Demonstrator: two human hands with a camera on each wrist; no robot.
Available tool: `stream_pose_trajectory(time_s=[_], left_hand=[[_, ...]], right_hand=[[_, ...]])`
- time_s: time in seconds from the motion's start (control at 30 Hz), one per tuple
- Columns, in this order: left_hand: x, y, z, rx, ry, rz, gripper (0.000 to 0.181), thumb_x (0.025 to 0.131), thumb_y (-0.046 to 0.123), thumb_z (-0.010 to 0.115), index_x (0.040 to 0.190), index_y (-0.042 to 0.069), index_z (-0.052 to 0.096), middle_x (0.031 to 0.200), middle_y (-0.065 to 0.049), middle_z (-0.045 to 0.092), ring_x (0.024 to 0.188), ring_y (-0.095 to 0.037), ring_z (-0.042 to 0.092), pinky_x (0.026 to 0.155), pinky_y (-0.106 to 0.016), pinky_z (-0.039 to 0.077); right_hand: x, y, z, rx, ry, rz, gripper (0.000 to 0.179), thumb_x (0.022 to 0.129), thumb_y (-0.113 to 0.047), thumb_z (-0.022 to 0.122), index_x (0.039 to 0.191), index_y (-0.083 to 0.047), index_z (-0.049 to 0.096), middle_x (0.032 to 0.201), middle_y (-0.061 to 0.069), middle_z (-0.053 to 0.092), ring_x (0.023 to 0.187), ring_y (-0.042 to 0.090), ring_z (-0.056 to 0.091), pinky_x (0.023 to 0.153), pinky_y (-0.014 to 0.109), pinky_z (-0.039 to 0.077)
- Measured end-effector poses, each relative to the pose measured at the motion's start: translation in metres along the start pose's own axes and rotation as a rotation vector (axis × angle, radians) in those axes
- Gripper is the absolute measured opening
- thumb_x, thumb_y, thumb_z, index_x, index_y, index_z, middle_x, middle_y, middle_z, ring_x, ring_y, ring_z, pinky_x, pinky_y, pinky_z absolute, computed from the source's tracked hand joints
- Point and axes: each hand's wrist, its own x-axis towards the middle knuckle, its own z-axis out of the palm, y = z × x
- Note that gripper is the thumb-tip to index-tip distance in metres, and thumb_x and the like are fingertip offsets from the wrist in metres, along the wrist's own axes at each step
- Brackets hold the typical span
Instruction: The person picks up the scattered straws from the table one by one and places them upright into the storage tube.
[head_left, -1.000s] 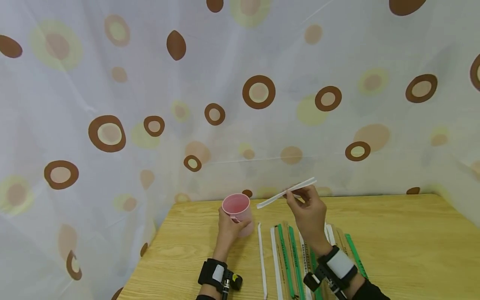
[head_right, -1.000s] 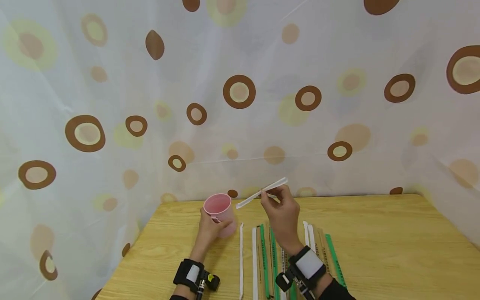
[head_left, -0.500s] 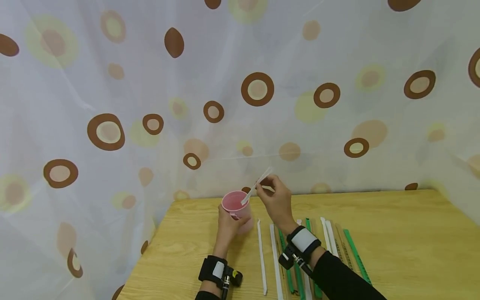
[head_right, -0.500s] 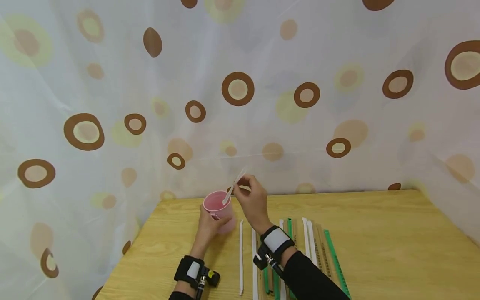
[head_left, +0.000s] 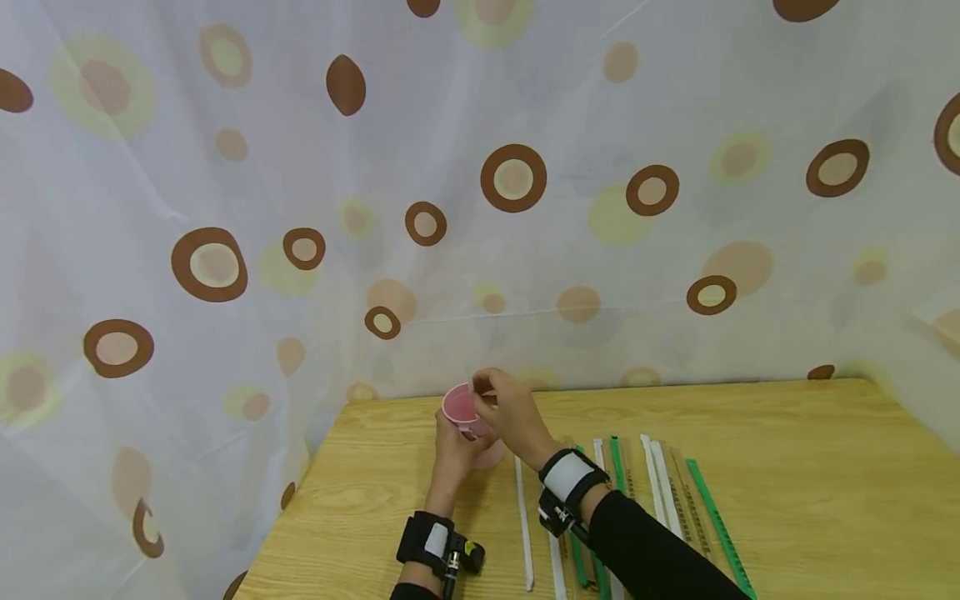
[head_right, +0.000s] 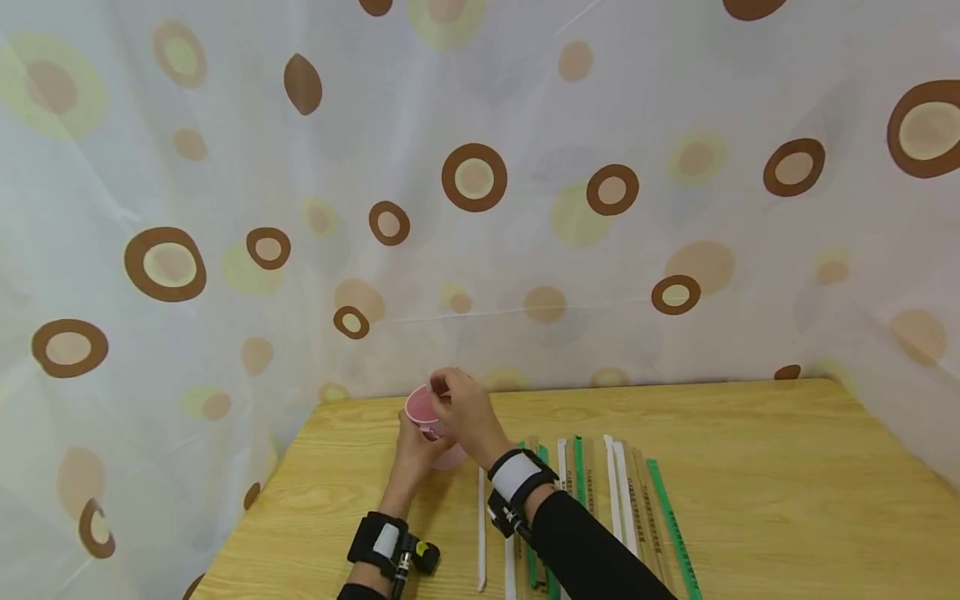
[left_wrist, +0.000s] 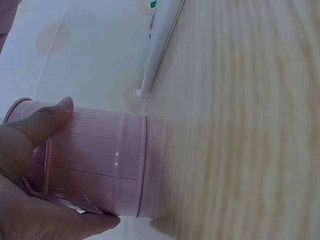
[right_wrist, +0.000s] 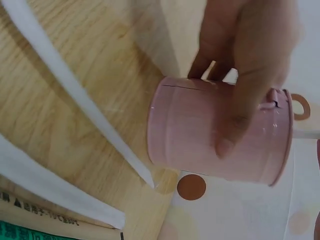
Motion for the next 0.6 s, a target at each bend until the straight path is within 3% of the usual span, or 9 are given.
stream_pose_trajectory(time_s=[0.17,0.27,0.4,0.6], left_hand=[[0.009,-0.001,-0.001,0.008,0.014,0.166,0.069,0.066,0.006,0.076,0.127,0.004,0.044,0.120,-0.013,0.054,0.108,-0.022,0.053,0.093,-0.036,0.043],[0.011,0.000,-0.001,0.034,0.022,0.221,0.060,0.065,0.001,0.074,0.120,0.006,0.051,0.111,-0.007,0.060,0.100,-0.017,0.056,0.089,-0.032,0.045],[0.011,0.004,0.000,0.049,0.021,0.215,0.058,0.064,0.000,0.076,0.117,0.009,0.052,0.108,-0.002,0.060,0.098,-0.013,0.056,0.087,-0.029,0.046],[0.010,0.006,0.000,-0.020,0.000,0.231,0.052,0.066,-0.005,0.072,0.113,0.008,0.055,0.105,-0.003,0.064,0.097,-0.016,0.059,0.086,-0.032,0.047]], right_hand=[[-0.004,-0.004,0.011,-0.095,-0.077,-0.054,0.023,0.085,-0.009,0.063,0.107,-0.006,0.058,0.098,0.003,0.061,0.090,0.009,0.060,0.076,0.016,0.047],[-0.004,-0.005,0.014,-0.082,-0.101,-0.051,0.023,0.085,-0.010,0.063,0.108,-0.008,0.059,0.098,0.001,0.062,0.090,0.008,0.059,0.077,0.017,0.047],[-0.004,-0.006,0.017,-0.073,-0.128,-0.011,0.022,0.085,-0.012,0.064,0.107,-0.009,0.059,0.098,-0.002,0.062,0.089,0.007,0.058,0.077,0.019,0.047],[-0.001,-0.007,0.020,-0.093,-0.186,0.010,0.020,0.087,-0.017,0.063,0.106,-0.011,0.060,0.100,-0.001,0.060,0.091,0.008,0.056,0.078,0.021,0.047]])
